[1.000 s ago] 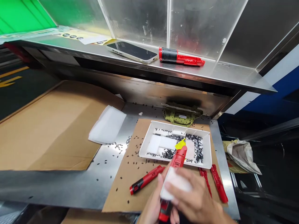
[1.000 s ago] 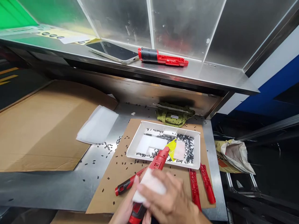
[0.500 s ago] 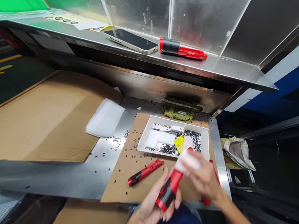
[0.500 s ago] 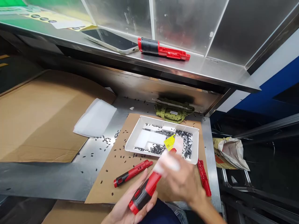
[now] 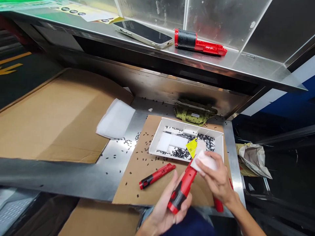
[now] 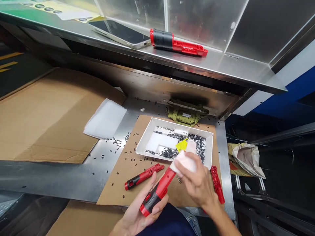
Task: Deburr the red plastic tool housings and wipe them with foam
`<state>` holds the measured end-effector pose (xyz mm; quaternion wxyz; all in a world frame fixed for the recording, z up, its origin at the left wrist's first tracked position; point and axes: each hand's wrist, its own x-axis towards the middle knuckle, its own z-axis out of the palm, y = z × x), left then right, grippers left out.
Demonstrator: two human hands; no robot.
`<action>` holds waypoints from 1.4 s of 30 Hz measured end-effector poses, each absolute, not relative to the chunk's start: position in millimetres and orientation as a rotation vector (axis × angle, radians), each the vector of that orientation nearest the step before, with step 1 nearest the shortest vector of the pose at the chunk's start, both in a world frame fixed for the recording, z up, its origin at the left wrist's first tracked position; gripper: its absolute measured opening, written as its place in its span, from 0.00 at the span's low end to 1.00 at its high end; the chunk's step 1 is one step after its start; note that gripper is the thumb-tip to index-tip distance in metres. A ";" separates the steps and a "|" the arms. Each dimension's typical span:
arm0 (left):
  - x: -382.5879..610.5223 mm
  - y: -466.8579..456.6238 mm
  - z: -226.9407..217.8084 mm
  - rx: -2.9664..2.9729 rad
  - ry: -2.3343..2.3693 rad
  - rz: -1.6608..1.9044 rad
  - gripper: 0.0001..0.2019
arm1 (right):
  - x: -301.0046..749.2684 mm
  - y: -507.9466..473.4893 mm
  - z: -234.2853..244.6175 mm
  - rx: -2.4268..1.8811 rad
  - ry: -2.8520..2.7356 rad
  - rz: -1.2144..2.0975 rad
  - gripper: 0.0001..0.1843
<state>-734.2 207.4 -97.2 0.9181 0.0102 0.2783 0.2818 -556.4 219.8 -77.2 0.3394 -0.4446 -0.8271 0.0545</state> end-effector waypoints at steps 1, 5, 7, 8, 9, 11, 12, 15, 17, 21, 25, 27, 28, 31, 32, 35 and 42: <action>-735.4 208.1 -98.0 -0.022 0.537 0.542 0.32 | -555.3 220.3 -77.6 -1.132 -2.167 0.136 0.18; -738.4 209.4 -100.8 -0.094 0.451 0.447 0.37 | -550.4 221.4 -76.1 -1.155 -2.192 0.125 0.20; -738.4 209.3 -101.3 -0.085 0.427 0.440 0.35 | -550.0 221.0 -73.7 -1.212 -2.166 0.125 0.20; -737.9 209.0 -101.5 -0.076 0.416 0.439 0.34 | -550.8 220.6 -72.5 -1.176 -2.179 0.139 0.20; -737.3 208.5 -101.8 -0.066 0.410 0.447 0.33 | -552.1 220.1 -71.4 -1.131 -2.197 0.158 0.20; -735.4 206.7 -102.9 -0.050 0.406 0.487 0.30 | -556.2 219.3 -70.9 -1.155 -2.175 0.196 0.20; -734.3 205.6 -103.6 -0.043 0.408 0.516 0.30 | -558.8 218.9 -71.5 -1.210 -2.134 0.208 0.21; -731.1 202.3 -105.1 -0.032 0.415 0.586 0.32 | -567.2 218.7 -75.5 -1.165 -2.074 0.220 0.23; -729.7 202.1 -105.1 -0.028 0.405 0.615 0.32 | -570.8 220.8 -77.0 -1.074 -2.069 0.233 0.23; -729.6 207.5 -103.8 -0.026 0.325 0.602 0.24 | -568.2 229.7 -72.5 -1.194 -1.999 0.207 0.21; -733.9 212.9 -104.8 -0.065 0.224 0.558 0.26 | -559.9 236.2 -67.5 -1.004 -2.108 0.177 0.19; -736.6 214.0 -105.4 -0.085 0.179 0.533 0.31 | -557.6 238.0 -67.0 -1.109 -2.062 0.154 0.21; -737.8 214.4 -105.5 -0.096 0.163 0.522 0.32 | -557.2 238.4 -66.9 -1.112 -2.070 0.155 0.21; -740.4 214.9 -104.6 -0.128 0.142 0.523 0.28 | -557.5 239.9 -66.6 -0.979 -2.206 0.194 0.19; -741.0 214.9 -104.1 -0.139 0.140 0.534 0.26 | -557.2 241.1 -66.4 -0.997 -2.212 0.191 0.19; -742.1 214.4 -103.8 -0.154 0.130 0.560 0.30 | -555.9 244.7 -65.6 -1.227 -2.121 0.115 0.19; -740.7 213.6 -111.5 -0.108 0.173 0.587 0.30 | -562.1 243.3 -67.4 -1.269 -2.077 0.138 0.18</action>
